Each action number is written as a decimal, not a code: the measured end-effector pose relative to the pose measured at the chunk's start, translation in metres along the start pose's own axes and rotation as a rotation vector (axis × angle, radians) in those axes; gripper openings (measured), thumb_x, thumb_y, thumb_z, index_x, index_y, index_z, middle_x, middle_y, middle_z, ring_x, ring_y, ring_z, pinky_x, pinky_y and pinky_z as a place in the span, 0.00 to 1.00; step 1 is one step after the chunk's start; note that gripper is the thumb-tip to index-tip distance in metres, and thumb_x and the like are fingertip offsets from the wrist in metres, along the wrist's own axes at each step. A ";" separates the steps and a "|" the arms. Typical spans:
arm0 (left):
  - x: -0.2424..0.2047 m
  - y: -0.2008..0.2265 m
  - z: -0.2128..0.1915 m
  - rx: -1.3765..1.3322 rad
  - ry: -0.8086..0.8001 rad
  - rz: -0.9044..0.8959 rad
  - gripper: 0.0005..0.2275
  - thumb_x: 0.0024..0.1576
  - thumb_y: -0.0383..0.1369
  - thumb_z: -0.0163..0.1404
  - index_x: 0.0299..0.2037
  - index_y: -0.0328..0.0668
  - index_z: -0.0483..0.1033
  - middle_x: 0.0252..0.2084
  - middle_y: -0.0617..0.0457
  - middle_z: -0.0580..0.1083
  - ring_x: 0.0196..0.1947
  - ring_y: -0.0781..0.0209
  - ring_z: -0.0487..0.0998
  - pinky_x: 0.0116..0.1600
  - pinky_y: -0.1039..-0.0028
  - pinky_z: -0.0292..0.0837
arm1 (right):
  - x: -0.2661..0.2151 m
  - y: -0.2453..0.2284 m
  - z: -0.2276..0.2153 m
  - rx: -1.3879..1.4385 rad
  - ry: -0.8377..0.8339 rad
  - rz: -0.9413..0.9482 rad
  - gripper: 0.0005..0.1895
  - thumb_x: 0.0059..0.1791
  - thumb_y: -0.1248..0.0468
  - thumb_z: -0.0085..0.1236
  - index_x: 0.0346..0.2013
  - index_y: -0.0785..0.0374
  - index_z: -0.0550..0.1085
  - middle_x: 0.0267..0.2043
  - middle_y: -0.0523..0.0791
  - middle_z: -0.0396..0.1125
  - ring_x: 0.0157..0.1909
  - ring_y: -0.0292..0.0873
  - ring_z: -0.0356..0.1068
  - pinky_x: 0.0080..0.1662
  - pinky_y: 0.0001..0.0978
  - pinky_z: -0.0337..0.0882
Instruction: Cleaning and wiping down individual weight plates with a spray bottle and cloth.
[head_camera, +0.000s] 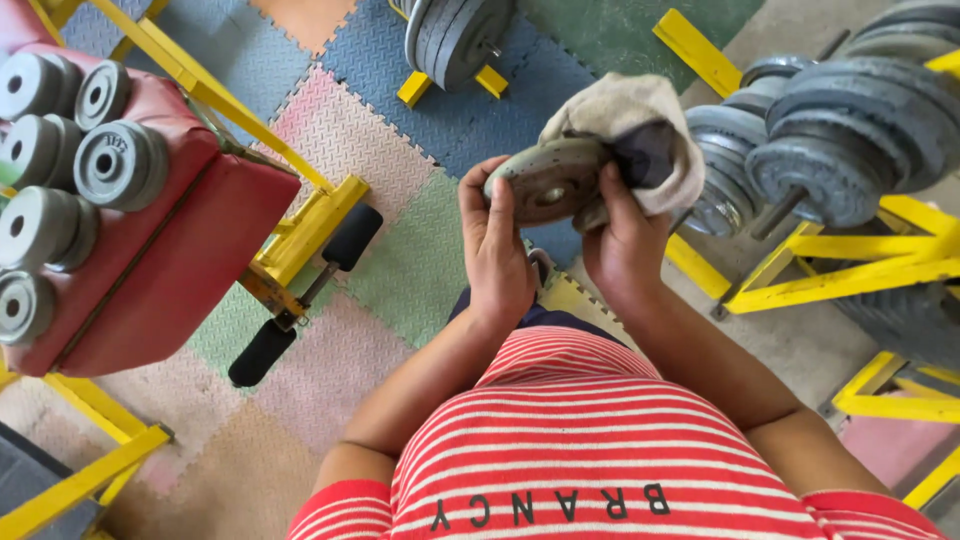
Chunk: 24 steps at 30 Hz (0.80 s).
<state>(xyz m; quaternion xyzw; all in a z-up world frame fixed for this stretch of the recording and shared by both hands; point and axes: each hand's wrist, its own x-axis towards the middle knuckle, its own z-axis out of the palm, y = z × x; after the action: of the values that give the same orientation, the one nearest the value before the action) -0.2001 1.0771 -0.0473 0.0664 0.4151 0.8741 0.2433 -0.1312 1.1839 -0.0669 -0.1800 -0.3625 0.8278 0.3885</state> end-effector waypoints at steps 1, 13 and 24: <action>0.010 -0.003 0.005 0.000 0.013 0.006 0.11 0.73 0.36 0.41 0.61 0.39 0.64 0.56 0.47 0.70 0.58 0.60 0.71 0.65 0.69 0.67 | 0.014 0.000 -0.003 0.000 -0.007 0.012 0.20 0.59 0.70 0.53 0.66 0.63 0.66 0.64 0.45 0.66 0.66 0.43 0.66 0.69 0.40 0.65; 0.171 -0.033 0.037 -0.028 0.004 0.069 0.12 0.73 0.35 0.44 0.61 0.40 0.65 0.58 0.49 0.70 0.59 0.61 0.71 0.67 0.68 0.67 | 0.189 0.019 0.002 -0.008 -0.041 -0.004 0.21 0.58 0.69 0.56 0.65 0.65 0.65 0.63 0.47 0.67 0.65 0.45 0.68 0.70 0.42 0.67; 0.345 -0.046 0.041 -0.226 -0.134 -0.012 0.09 0.72 0.28 0.48 0.60 0.39 0.68 0.57 0.51 0.72 0.59 0.62 0.70 0.68 0.67 0.64 | 0.363 0.062 0.013 0.229 -0.043 0.024 0.20 0.57 0.69 0.60 0.63 0.66 0.69 0.60 0.47 0.69 0.63 0.48 0.69 0.70 0.48 0.68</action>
<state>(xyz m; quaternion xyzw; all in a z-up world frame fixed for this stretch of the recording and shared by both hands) -0.4713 1.2959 -0.0851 0.0942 0.2970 0.9075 0.2817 -0.3997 1.4319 -0.1099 -0.1207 -0.2716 0.8721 0.3887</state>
